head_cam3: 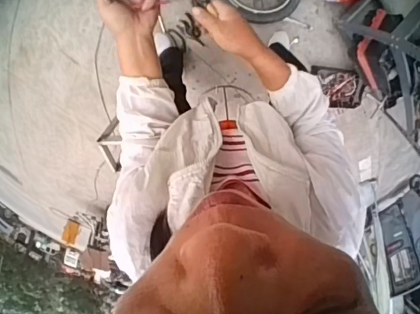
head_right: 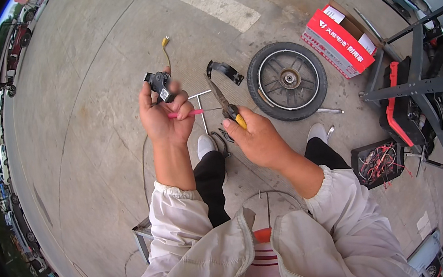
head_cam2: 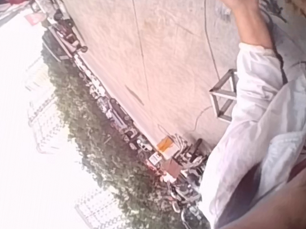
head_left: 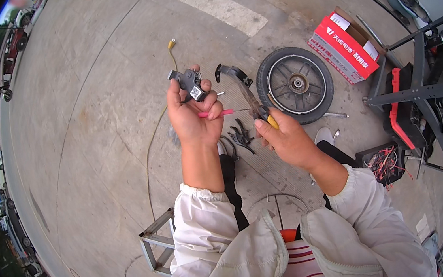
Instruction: The person holds a small black electrical component and uses a pink screwdriver to adjust internal parts. They switch to pliers to manipulate a wire or clip, then return to the screwdriver for further adjustments. The work is performed in a workshop setting with a wheel and tool cart visible.
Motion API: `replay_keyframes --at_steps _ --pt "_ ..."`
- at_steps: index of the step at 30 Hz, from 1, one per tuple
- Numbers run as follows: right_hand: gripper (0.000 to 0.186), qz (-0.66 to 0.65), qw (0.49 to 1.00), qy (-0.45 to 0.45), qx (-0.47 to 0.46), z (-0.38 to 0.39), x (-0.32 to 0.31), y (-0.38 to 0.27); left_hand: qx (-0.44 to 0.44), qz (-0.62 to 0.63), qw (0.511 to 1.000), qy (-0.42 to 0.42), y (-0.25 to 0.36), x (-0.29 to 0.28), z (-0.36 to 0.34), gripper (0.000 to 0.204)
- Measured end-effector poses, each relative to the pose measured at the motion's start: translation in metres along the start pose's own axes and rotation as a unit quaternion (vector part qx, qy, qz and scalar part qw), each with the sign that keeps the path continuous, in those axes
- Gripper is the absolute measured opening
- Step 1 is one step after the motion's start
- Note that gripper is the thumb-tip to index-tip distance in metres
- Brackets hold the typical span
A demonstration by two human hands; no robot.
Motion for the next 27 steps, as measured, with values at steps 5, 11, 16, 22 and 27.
replay_keyframes --at_steps 5,11,16,22,27 --pt "0.04 0.038 0.991 0.117 -0.061 0.008 -0.016 -0.011 -0.002 -0.062 0.998 0.004 0.001 0.006 0.0 0.048" --pt "0.04 0.186 0.968 0.164 -0.029 0.004 -0.046 -0.002 -0.002 -0.122 0.992 0.007 0.001 0.011 0.0 0.046" --pt "0.038 0.056 0.995 0.082 0.024 -0.002 -0.035 0.006 -0.019 -0.105 0.994 0.017 0.0 0.007 0.004 0.044" --pt "0.04 0.355 0.915 0.167 -0.095 0.012 -0.041 -0.039 -0.054 -0.104 0.993 0.017 -0.01 0.013 0.004 0.043" --pt "0.038 0.551 0.821 -0.014 0.148 0.002 -0.032 0.031 -0.066 -0.092 0.993 0.023 -0.014 0.009 0.003 0.042"
Point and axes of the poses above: each hand's wrist, its own z-axis away from the middle knuckle, its own x-axis out of the palm, y = z × x, the point moved 10 cm from there along -z, towards the middle knuckle, and after that the axes turned 13 degrees about -y, right-handed, at the moved point
